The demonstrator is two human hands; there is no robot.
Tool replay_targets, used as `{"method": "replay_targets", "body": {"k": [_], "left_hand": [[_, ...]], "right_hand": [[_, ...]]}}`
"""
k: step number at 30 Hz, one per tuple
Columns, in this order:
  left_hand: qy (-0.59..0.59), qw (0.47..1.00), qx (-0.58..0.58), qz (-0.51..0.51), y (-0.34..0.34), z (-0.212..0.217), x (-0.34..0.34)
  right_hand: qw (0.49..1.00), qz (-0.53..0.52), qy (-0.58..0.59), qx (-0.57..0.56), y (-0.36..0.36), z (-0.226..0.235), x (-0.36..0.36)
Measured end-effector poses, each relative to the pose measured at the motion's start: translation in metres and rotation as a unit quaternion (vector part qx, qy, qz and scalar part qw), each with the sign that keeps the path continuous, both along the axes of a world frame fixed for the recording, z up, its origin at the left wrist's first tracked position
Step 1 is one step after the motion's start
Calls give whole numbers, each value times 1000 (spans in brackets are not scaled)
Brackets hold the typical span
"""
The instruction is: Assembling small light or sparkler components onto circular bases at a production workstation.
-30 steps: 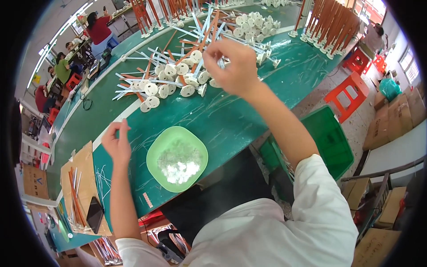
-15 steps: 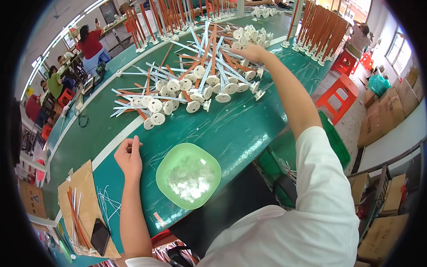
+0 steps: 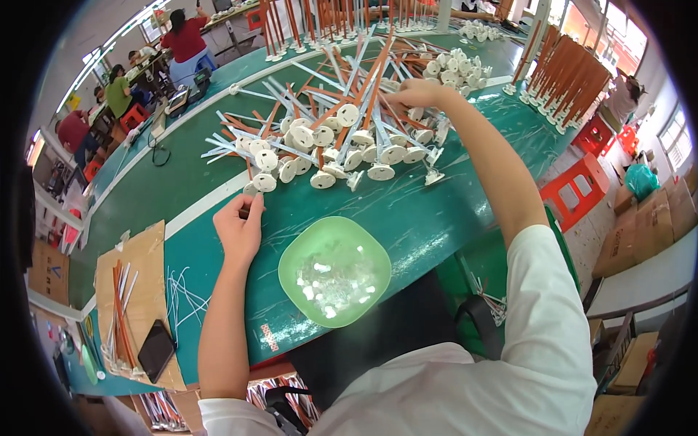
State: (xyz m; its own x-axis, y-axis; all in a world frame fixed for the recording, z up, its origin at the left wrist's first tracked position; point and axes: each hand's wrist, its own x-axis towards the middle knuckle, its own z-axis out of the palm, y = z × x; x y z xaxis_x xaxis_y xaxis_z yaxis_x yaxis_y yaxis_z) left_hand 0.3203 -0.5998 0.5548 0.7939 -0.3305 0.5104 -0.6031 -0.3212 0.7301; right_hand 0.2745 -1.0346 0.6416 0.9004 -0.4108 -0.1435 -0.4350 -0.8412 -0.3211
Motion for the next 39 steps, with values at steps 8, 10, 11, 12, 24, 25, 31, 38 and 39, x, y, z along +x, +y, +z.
{"method": "replay_targets", "body": {"k": [8,10,11,12,24,25,31,38,39], "left_hand": [[14,1000,-8,2,6,1,-2],[21,1000,-4,4,6,3,0],[17,1000,-1,4,7,3,-1],[4,1000,-15,9,6,2,-2],[-30,946,-177,-269,14,30,-57],[-30,947,-176,-268,15,34,-63],[-101,961,-113,-231,9,42,-70],[-89,974,-2,-209,11,22,-62],[-87,971,4,-224,9,19,-58]], "right_hand": [[822,297,-457,-165,152,18,-2],[895,283,-300,-172,194,16,-4],[894,282,-304,-170,204,16,4],[921,262,-216,-192,214,20,11],[682,359,-622,139,298,15,-99],[681,360,-622,141,301,10,-101],[613,451,-633,137,291,-28,-72],[669,446,-583,120,274,-58,-71],[693,427,-567,126,272,-58,-69]]}}
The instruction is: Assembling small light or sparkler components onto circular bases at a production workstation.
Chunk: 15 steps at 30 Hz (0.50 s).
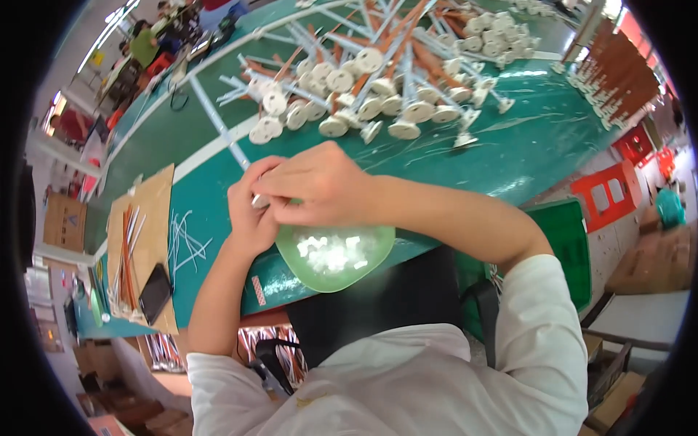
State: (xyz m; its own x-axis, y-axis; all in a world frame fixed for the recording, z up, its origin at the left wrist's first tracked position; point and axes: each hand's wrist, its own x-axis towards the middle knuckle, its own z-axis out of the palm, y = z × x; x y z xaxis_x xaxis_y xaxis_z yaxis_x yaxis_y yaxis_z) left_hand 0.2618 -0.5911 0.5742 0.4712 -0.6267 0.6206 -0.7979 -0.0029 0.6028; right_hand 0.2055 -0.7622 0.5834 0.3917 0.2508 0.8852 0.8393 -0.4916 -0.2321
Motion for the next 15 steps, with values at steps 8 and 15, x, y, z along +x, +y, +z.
{"method": "replay_targets", "body": {"k": [8,15], "left_hand": [[22,1000,-12,2,5,-8,1],[97,994,-48,1,1,-4,-5]], "right_hand": [[1000,-14,20,5,3,-3,3],[995,13,86,49,2,1,0]]}}
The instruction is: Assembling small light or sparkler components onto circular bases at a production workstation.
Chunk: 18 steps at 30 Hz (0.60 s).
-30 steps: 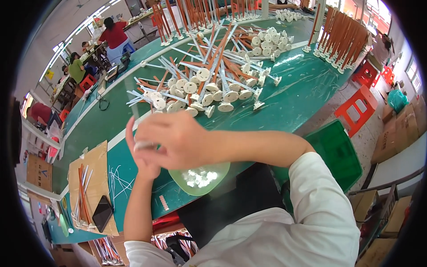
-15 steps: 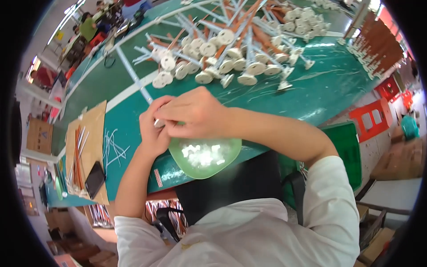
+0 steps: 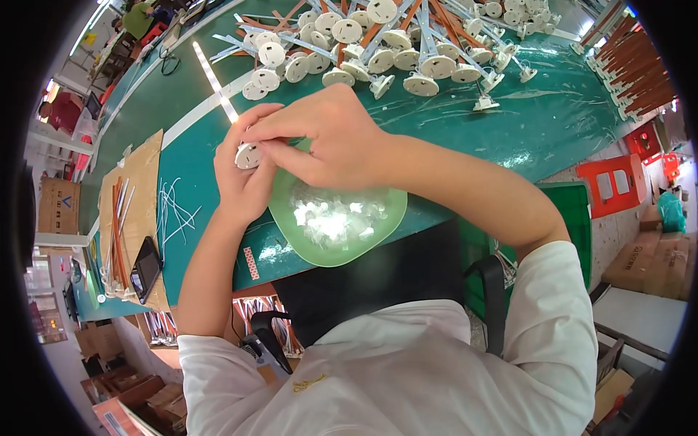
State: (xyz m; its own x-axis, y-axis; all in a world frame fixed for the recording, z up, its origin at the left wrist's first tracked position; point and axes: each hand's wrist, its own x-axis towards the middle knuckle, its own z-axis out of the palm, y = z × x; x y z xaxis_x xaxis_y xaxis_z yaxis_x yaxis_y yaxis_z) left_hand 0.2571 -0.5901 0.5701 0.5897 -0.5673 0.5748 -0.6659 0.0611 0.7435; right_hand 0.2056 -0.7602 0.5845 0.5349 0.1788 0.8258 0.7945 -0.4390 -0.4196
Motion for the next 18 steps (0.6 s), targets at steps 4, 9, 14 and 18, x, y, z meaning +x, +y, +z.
{"method": "replay_targets", "body": {"k": [4,9,14,18], "left_hand": [[-54,998,1,12,-1,-3,3],[-83,996,26,14,1,8,7],[-193,965,-66,164,6,9,14],[-172,972,-100,121,10,8,9]], "right_hand": [[1000,-25,-5,-7,4,-2,0],[998,-45,-30,-33,0,2,0],[983,-92,-140,-68,-14,3,8],[985,-85,-142,-39,-12,5,4]]}}
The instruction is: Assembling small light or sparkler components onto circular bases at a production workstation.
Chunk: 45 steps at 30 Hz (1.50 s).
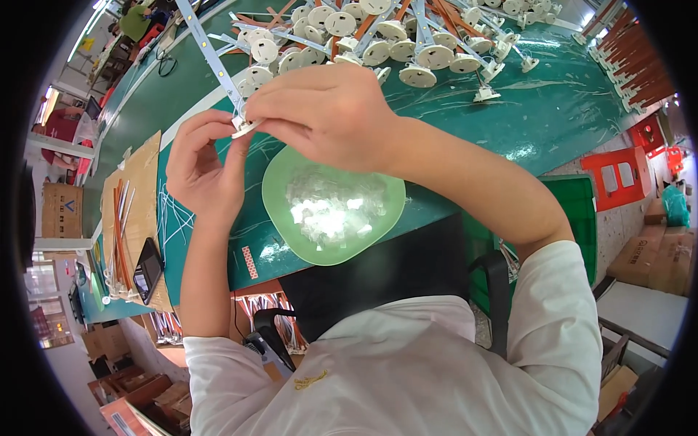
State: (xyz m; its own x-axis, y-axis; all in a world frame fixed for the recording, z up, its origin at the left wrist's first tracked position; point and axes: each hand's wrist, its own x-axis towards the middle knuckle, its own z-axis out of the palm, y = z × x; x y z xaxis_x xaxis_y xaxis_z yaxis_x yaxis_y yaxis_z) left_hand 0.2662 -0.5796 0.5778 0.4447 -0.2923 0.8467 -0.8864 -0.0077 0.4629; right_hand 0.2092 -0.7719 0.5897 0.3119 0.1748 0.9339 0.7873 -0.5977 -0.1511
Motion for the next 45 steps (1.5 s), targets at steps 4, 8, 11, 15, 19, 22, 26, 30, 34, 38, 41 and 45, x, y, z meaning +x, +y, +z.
{"method": "replay_targets", "body": {"k": [4,8,11,15,19,22,26,30,34,38,41,45], "left_hand": [[-15,1000,-25,-4,-2,0,-4],[-45,999,-24,14,-2,5,-9],[-66,998,-8,21,1,5,-8],[-57,998,-26,17,0,1,-4],[-68,997,-7,23,1,2,-6],[-77,997,14,20,1,2,-7],[-48,998,46,-7,5,1,-1],[-29,999,30,-28,0,-3,7],[82,994,14,-69,-11,-8,4],[89,987,125,-48,-3,-4,5],[137,988,47,-44,1,-4,13],[179,980,55,-69,1,2,9]], "right_hand": [[997,31,58,27,0,1,-2],[996,49,66,40,1,5,-5],[994,49,78,50,4,5,-5],[995,53,73,39,2,3,-3],[996,60,59,34,2,2,-3],[996,56,60,28,2,1,-4],[995,63,75,14,-2,1,-2],[993,56,102,0,-7,-1,5],[972,106,189,91,-4,0,4],[996,-44,78,-24,-2,8,0],[966,-36,252,-52,-5,17,-8],[905,141,345,-204,-5,-4,-6]]}}
